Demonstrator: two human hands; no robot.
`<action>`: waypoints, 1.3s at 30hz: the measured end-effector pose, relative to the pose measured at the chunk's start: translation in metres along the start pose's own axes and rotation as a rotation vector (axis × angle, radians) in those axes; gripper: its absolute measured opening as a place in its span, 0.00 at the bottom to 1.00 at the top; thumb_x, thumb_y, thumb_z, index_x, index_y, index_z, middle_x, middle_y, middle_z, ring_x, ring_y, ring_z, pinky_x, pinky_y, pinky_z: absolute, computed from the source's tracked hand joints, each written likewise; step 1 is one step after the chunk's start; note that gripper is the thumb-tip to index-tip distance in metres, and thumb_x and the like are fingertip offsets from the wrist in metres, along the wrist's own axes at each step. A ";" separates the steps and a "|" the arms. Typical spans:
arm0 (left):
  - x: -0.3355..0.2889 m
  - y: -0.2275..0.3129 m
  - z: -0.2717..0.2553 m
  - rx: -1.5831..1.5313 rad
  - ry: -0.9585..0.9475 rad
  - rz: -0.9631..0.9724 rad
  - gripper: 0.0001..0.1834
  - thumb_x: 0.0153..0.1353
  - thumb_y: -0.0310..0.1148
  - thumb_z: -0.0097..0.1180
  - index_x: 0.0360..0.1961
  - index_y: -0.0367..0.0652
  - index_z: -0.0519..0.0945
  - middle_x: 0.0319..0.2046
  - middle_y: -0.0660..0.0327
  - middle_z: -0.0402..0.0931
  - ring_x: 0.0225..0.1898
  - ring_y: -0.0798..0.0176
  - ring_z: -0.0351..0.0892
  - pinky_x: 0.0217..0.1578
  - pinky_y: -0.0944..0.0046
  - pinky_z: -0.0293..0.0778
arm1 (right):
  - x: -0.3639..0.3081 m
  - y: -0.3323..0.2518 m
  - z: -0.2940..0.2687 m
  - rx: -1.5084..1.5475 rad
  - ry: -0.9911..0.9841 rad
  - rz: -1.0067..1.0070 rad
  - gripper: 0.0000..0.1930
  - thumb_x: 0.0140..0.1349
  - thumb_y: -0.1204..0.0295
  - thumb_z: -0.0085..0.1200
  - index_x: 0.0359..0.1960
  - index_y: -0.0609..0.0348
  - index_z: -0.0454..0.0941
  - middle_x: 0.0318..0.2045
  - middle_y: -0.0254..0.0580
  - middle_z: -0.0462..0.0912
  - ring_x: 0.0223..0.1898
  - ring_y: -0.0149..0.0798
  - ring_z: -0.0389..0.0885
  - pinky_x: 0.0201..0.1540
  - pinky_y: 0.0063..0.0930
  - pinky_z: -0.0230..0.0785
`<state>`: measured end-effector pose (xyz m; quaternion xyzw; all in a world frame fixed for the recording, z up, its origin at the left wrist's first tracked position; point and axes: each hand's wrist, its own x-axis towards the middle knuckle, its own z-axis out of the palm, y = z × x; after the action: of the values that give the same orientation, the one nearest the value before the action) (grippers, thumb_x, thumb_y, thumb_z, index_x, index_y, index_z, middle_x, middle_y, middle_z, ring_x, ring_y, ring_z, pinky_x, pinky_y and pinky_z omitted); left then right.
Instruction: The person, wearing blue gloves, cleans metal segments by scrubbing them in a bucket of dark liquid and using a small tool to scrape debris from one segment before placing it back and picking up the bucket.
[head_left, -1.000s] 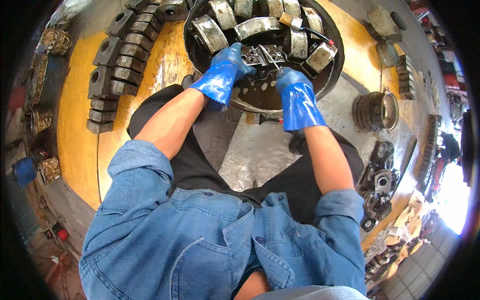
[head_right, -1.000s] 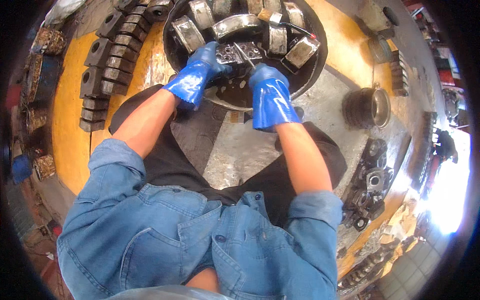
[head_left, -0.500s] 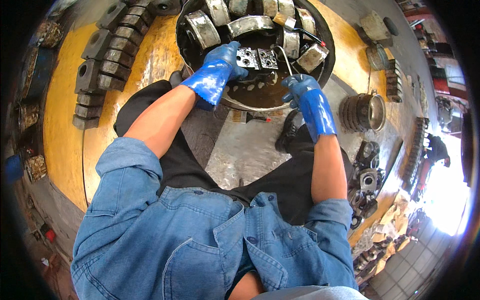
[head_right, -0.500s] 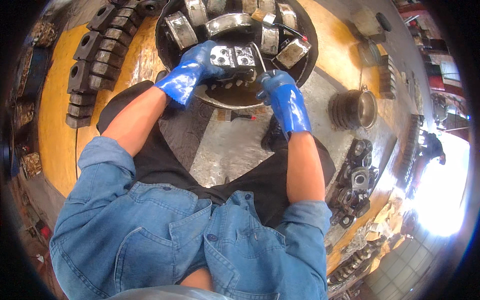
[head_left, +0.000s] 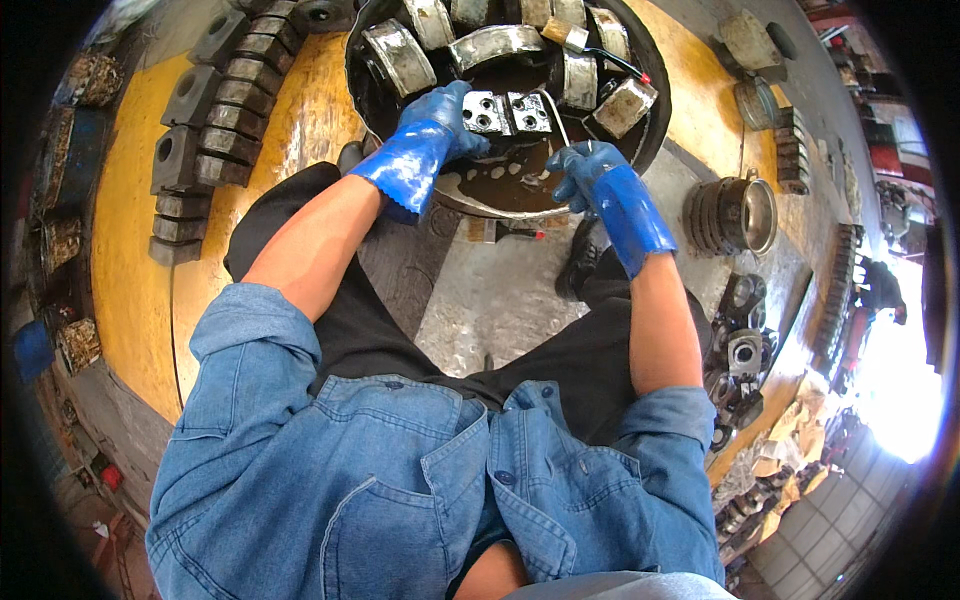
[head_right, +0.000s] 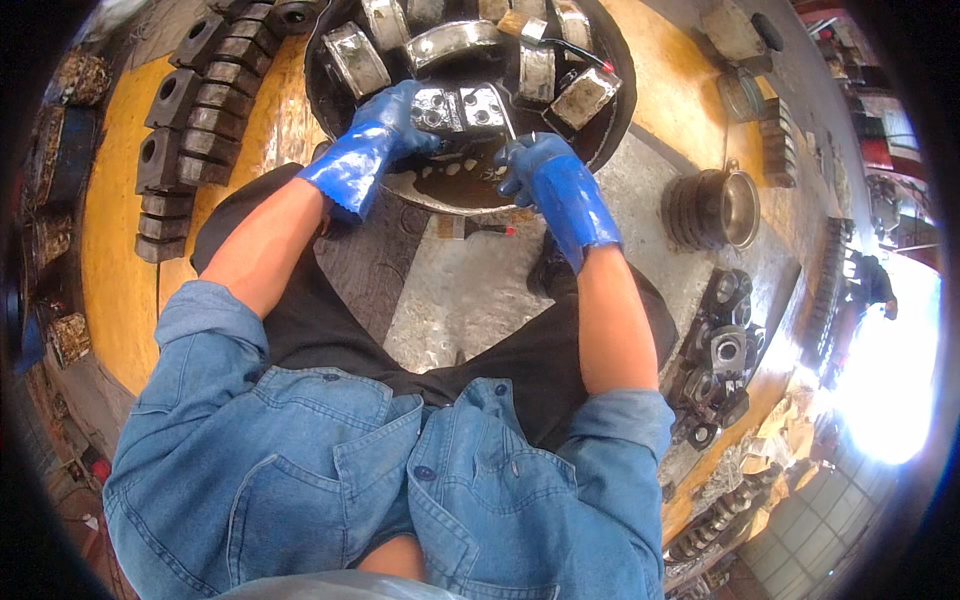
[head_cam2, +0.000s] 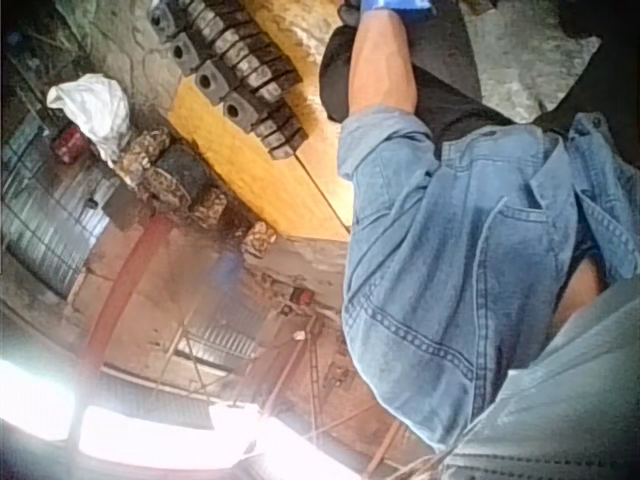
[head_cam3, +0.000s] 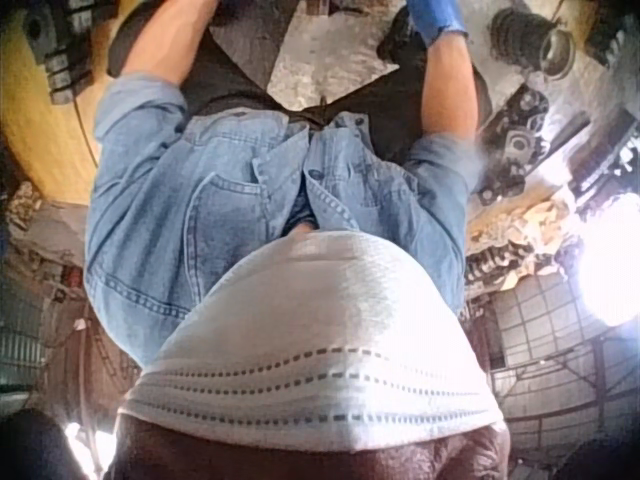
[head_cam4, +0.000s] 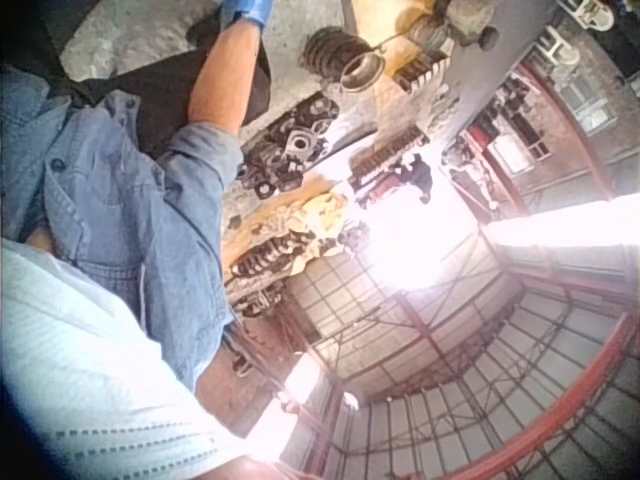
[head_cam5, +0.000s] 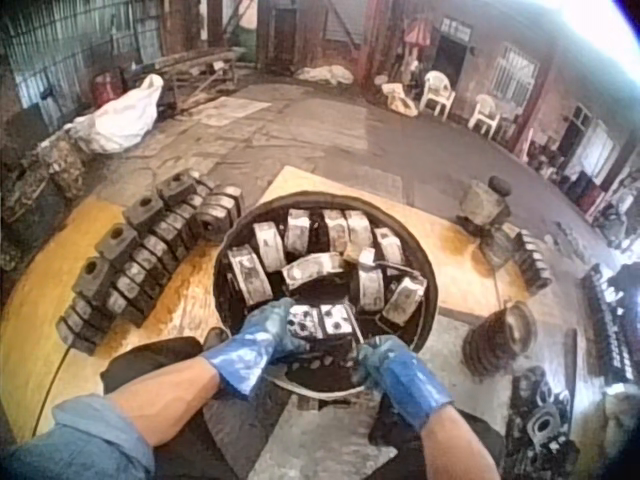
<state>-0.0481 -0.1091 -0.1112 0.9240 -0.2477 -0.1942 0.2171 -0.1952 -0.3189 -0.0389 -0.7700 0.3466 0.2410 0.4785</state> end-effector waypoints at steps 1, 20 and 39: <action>0.001 0.000 0.001 0.008 0.004 -0.003 0.48 0.42 0.48 0.84 0.66 0.47 0.76 0.58 0.50 0.83 0.61 0.45 0.81 0.62 0.50 0.77 | -0.004 -0.002 -0.004 -0.034 -0.012 0.001 0.12 0.73 0.66 0.52 0.46 0.55 0.87 0.28 0.43 0.89 0.20 0.35 0.83 0.21 0.31 0.72; -0.003 -0.004 -0.001 0.028 -0.006 0.029 0.52 0.45 0.46 0.83 0.71 0.46 0.71 0.62 0.48 0.80 0.65 0.45 0.78 0.65 0.50 0.74 | -0.004 0.012 -0.036 -0.254 0.284 0.003 0.15 0.67 0.62 0.55 0.45 0.58 0.88 0.39 0.55 0.90 0.42 0.53 0.90 0.48 0.44 0.80; 0.006 -0.003 0.004 0.022 -0.008 0.034 0.50 0.44 0.48 0.83 0.68 0.48 0.74 0.58 0.50 0.83 0.62 0.45 0.81 0.63 0.49 0.76 | -0.007 0.008 -0.041 -0.326 0.138 0.011 0.16 0.72 0.58 0.54 0.48 0.55 0.86 0.33 0.46 0.90 0.36 0.41 0.89 0.43 0.38 0.80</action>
<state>-0.0441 -0.1117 -0.1174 0.9213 -0.2664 -0.1912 0.2091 -0.2041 -0.3566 -0.0214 -0.8501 0.3391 0.2430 0.3213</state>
